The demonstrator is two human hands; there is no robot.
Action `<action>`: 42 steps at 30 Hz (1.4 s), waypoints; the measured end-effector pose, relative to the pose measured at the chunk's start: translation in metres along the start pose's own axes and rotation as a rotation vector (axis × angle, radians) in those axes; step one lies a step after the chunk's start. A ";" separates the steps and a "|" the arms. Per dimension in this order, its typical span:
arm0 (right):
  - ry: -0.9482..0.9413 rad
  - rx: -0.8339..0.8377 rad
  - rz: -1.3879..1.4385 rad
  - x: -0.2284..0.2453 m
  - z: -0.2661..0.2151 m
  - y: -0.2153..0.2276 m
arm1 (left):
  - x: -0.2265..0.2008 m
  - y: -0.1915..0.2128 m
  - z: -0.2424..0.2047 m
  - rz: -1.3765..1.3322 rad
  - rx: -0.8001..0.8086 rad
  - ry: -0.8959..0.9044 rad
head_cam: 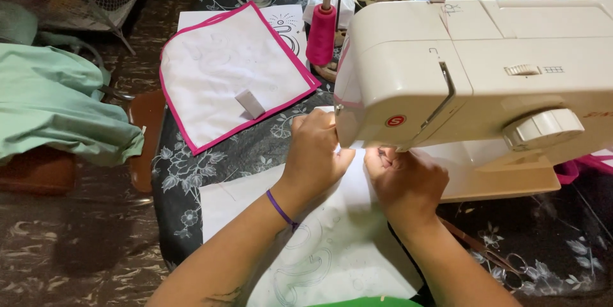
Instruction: The person threads a sewing machine, places a white fabric under the needle, and sews along a marked line. They then cut the thread with scissors and continue sewing another section of the fabric.
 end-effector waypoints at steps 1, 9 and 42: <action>0.033 -0.027 -0.023 0.002 0.000 0.002 | -0.001 0.001 0.000 -0.003 -0.003 -0.003; 0.108 -0.092 -0.011 0.007 -0.001 0.007 | 0.000 -0.001 0.001 -0.056 0.001 0.010; 0.162 -0.127 -0.097 0.020 0.004 0.009 | 0.005 -0.006 0.005 -0.103 0.022 0.033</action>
Point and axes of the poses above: each hand's wrist, its own z-axis towards the middle knuckle, its own y-axis out of the back of the hand, x = y × z, the point moved 7 cm from there along z, towards the middle knuckle, and after that the axes turned 5 degrees about -z, right-handed, at the moved point
